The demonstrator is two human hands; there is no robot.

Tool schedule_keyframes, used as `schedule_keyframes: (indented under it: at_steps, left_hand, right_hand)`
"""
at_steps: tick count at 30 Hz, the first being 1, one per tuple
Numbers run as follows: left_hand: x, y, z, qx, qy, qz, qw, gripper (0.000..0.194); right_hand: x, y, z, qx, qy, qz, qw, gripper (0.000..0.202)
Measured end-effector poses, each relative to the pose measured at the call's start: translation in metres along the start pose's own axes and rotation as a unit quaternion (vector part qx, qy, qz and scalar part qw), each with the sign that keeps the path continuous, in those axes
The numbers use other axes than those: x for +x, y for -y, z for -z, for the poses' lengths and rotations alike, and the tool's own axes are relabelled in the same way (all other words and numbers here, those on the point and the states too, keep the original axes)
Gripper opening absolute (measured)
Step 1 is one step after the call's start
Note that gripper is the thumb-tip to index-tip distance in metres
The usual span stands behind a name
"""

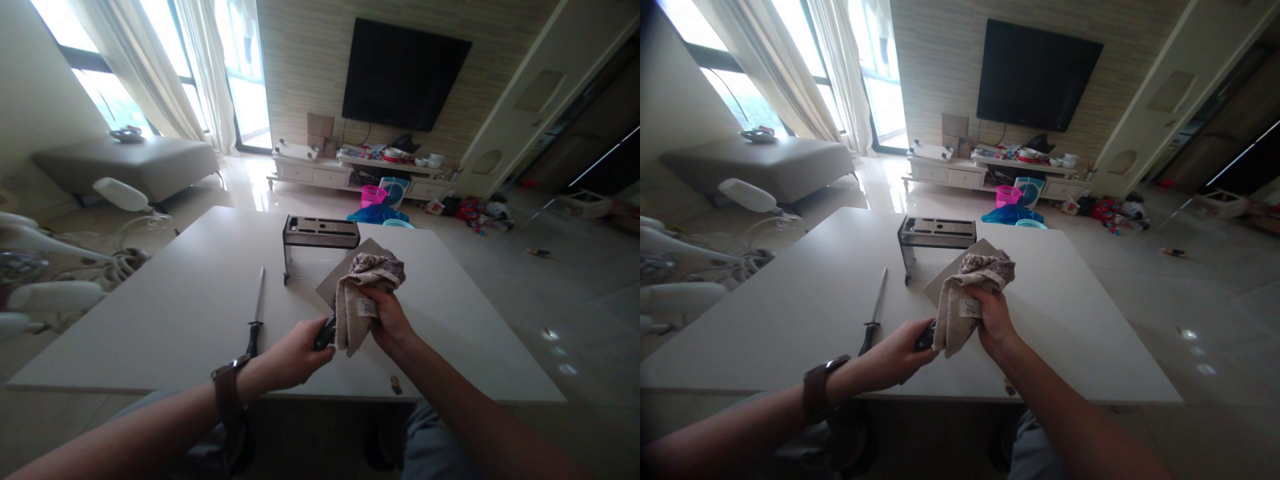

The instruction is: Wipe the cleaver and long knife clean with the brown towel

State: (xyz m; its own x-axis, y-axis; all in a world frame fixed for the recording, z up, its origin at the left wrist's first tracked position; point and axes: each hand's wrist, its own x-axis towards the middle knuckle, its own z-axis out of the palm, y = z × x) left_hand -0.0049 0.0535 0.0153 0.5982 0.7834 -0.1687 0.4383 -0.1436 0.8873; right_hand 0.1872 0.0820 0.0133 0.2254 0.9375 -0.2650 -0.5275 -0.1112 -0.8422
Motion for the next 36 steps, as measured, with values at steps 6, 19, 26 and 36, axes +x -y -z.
schedule_keyframes:
  at_steps: [6,19,26,36]
  left_hand:
    - [-0.0007,0.0020,-0.0019,-0.025,0.007,0.004,1.000,0.023]
    - [-0.0026,-0.0012,-0.0018,-0.049,-0.001,0.004,0.999,0.023]
    - [-0.0025,0.0006,-0.0026,-0.059,0.009,0.014,0.998,0.026]
    - [-0.0016,0.0045,-0.0033,-0.070,0.019,0.019,0.997,0.025]
  right_hand:
    - [-0.0014,0.0005,-0.0009,0.000,-0.004,-0.006,1.000,0.037]
    - [-0.0021,0.0005,-0.0021,-0.007,0.000,-0.015,1.000,0.035]
    - [-0.0021,-0.0001,-0.0021,-0.007,0.001,-0.015,1.000,0.037]
    - [-0.0027,-0.0012,-0.0017,-0.007,0.000,-0.017,1.000,0.037]
